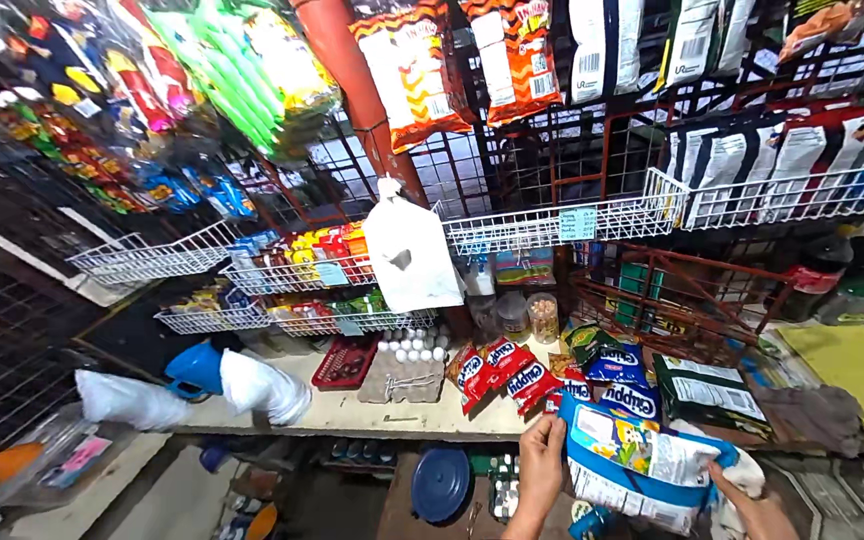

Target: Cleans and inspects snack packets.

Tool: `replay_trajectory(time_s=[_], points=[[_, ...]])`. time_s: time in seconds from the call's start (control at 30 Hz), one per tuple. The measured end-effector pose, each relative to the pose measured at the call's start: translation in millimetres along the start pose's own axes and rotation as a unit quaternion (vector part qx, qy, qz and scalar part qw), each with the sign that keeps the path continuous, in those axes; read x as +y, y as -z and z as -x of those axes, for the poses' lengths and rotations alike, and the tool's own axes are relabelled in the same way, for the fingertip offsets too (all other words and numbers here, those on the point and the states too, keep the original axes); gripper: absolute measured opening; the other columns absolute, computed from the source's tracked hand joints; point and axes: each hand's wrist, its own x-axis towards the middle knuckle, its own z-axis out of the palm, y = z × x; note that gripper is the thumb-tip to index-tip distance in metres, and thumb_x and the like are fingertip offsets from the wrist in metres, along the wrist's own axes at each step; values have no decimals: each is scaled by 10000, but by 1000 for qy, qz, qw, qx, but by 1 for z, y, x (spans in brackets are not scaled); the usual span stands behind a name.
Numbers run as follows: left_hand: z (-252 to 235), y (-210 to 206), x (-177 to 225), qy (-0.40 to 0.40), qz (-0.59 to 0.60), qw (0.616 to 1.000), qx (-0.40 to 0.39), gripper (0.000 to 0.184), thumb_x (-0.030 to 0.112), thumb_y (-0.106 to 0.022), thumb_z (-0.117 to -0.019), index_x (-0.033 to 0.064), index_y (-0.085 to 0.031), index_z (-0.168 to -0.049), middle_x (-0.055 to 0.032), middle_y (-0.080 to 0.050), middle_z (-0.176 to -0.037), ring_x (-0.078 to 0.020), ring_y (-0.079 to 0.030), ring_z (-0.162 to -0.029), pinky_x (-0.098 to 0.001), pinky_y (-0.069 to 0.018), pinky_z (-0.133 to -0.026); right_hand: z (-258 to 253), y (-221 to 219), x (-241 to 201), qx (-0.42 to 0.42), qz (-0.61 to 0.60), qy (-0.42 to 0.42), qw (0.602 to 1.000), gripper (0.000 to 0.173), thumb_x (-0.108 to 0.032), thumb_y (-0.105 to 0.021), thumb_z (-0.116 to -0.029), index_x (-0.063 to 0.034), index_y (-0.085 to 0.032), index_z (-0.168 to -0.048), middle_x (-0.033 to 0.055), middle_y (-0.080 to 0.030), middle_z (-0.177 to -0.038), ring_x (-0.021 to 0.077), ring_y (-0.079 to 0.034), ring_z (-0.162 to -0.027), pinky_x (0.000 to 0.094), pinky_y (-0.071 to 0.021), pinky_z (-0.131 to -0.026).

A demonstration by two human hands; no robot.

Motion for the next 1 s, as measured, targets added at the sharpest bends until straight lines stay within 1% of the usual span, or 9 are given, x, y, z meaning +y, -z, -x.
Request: replay_trajectory(time_s=[0.13,0.37,0.43,0.53,0.63,0.73,0.8,0.87,1.0], points=[[-17,9,27,-123,-119,984,-51,237,77,-532,-1008,-32,-731,-936,-40,-726,-809,-30,-680,-740,-232,-572,-743,-17,24,23,-17,66,-5,998,734,-69,-744,-877,149,-321,-1436,197,-569,-1269,76,-628,-1082,247,-537,-957],[-34,-11,52,-323,-371,828,-267,162,129,-653,-972,30,-746,-883,-102,-743,-820,-250,-744,-802,-441,-609,-745,-31,13,3,-165,145,185,958,861,-222,-893,-698,150,-489,-1360,190,-628,-1318,139,-624,-1199,322,-508,-1056],[-32,-19,48,-346,-361,823,-269,169,127,-645,-973,32,-739,-869,-96,-734,-790,-242,-739,-769,-423,-605,-707,-23,-14,-11,-281,160,254,911,914,-227,-889,-691,169,-474,-1402,308,-516,-1448,285,-538,-1346,404,-444,-1125],[-33,-21,49,-376,-343,828,-234,195,141,-630,-984,42,-737,-855,-83,-740,-801,-222,-741,-786,-386,-598,-714,-3,-40,-22,-321,172,181,913,822,-242,-885,-719,161,-510,-1330,200,-650,-1279,85,-630,-1170,249,-493,-1053],[-34,-7,52,-430,-336,834,-79,227,289,-655,-982,87,-755,-1006,-73,-766,-1043,-220,-719,-1057,-403,-557,-975,2,-54,-35,-314,189,150,918,729,-240,-847,-779,188,-524,-1274,187,-695,-1153,44,-667,-1030,228,-524,-981],[-25,19,56,-317,-278,906,45,904,654,-668,-857,-86,-549,-1362,-261,-599,-1378,-334,-548,-1343,-466,-424,-1139,-7,-60,-39,-286,129,108,943,777,-210,-879,-739,153,-490,-1305,125,-707,-1137,54,-693,-1002,260,-569,-957],[-11,27,48,-143,-142,979,-17,1219,450,-892,-686,-173,-256,-1519,-328,-435,-1511,-352,-447,-1427,-461,-380,-1178,-10,-66,-43,-278,56,87,955,739,-126,-883,-706,111,-491,-1285,76,-721,-1095,76,-710,-977,289,-595,-934],[0,24,30,-29,-26,997,-67,1213,234,-922,-667,-165,-177,-1537,-288,-496,-1468,-244,-535,-1348,-391,-448,-1126,-9,-73,-48,-289,18,95,952,683,-87,-875,-702,73,-509,-1255,28,-733,-1072,67,-712,-966,296,-600,-926],[8,14,21,53,83,992,-76,813,46,-802,-745,-164,-358,-1393,-141,-690,-1160,-91,-692,-1020,-305,-569,-937,-2,-92,-63,-260,39,109,959,659,13,-822,-669,30,-508,-1249,-72,-726,-1008,-22,-699,-920,218,-604,-877]])
